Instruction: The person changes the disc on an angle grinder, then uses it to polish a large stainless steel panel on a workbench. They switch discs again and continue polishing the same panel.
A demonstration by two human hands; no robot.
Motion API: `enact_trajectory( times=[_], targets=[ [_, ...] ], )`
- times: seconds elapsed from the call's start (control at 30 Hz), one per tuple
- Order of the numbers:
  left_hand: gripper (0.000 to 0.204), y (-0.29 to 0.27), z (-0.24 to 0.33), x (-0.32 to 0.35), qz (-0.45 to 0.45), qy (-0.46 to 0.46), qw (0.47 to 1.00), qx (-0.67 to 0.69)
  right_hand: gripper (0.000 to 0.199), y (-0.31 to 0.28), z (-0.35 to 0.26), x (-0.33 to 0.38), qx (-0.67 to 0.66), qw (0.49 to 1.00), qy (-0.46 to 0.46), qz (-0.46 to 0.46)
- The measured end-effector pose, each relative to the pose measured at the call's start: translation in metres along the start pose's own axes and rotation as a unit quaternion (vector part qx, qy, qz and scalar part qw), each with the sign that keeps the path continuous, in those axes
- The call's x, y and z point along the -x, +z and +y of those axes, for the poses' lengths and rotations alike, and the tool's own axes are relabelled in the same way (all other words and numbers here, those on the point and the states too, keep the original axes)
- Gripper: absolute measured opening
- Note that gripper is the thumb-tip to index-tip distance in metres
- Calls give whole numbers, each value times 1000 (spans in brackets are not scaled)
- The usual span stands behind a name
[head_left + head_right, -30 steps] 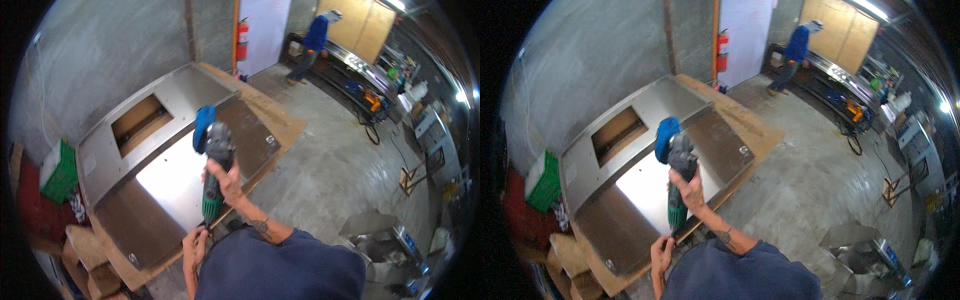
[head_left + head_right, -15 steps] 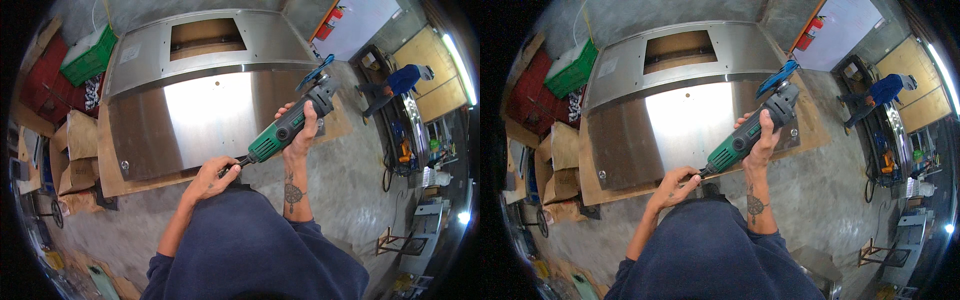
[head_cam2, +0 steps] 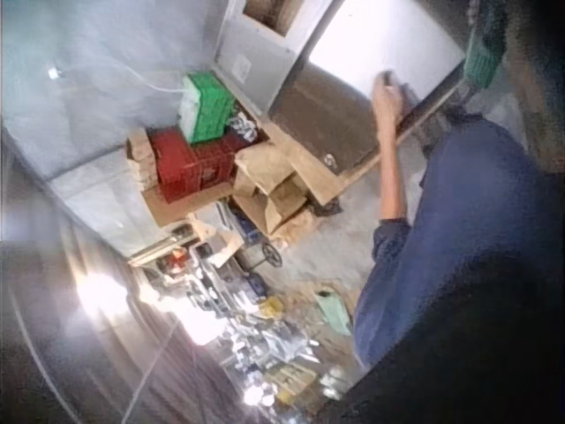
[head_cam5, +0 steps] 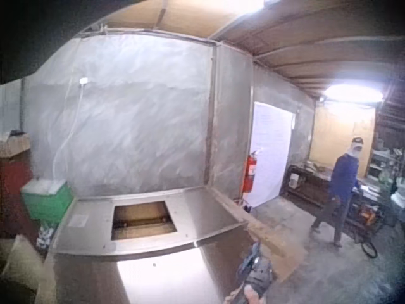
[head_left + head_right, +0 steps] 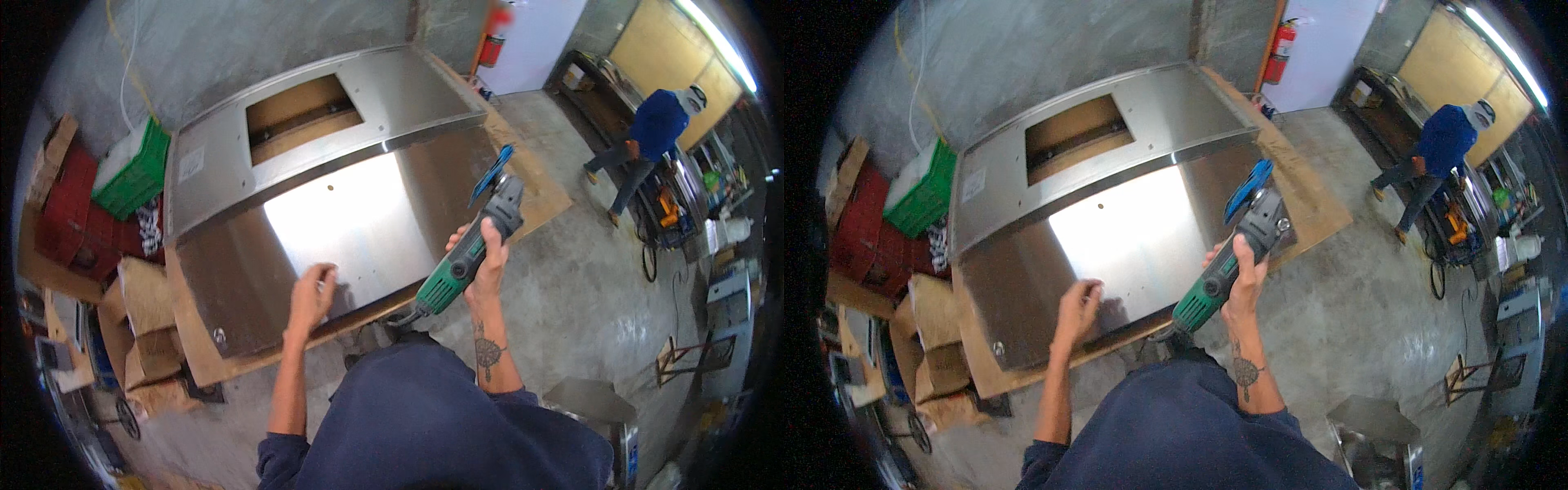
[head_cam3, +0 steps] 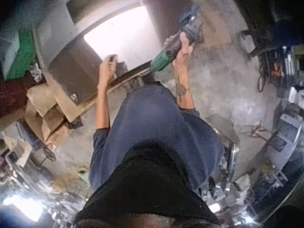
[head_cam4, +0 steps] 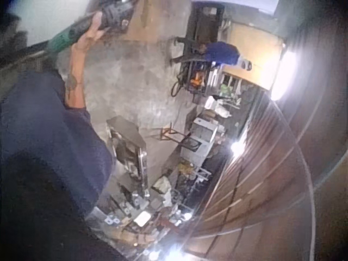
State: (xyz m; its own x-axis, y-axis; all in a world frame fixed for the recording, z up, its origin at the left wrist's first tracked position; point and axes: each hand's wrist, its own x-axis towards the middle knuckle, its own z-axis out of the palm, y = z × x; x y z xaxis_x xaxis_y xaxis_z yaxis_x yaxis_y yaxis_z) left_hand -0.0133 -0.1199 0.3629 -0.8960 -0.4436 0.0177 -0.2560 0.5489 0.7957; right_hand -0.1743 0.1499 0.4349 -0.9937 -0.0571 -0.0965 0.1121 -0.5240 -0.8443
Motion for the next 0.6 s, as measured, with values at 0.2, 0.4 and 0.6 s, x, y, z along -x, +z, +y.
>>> enact_trajectory(
  times=[0.2,0.4,0.6],
  targets=[
    [53,-79,-64,-168,190,135,913,-333,37,-20,7,0,-8,999,37,35],
    [26,-85,-103,-245,110,217,909,-339,56,-59,11,-2,-46,993,-9,105],
    [26,-71,-116,-256,173,218,898,-340,65,-76,0,1,-53,987,-12,153]
  ],
)
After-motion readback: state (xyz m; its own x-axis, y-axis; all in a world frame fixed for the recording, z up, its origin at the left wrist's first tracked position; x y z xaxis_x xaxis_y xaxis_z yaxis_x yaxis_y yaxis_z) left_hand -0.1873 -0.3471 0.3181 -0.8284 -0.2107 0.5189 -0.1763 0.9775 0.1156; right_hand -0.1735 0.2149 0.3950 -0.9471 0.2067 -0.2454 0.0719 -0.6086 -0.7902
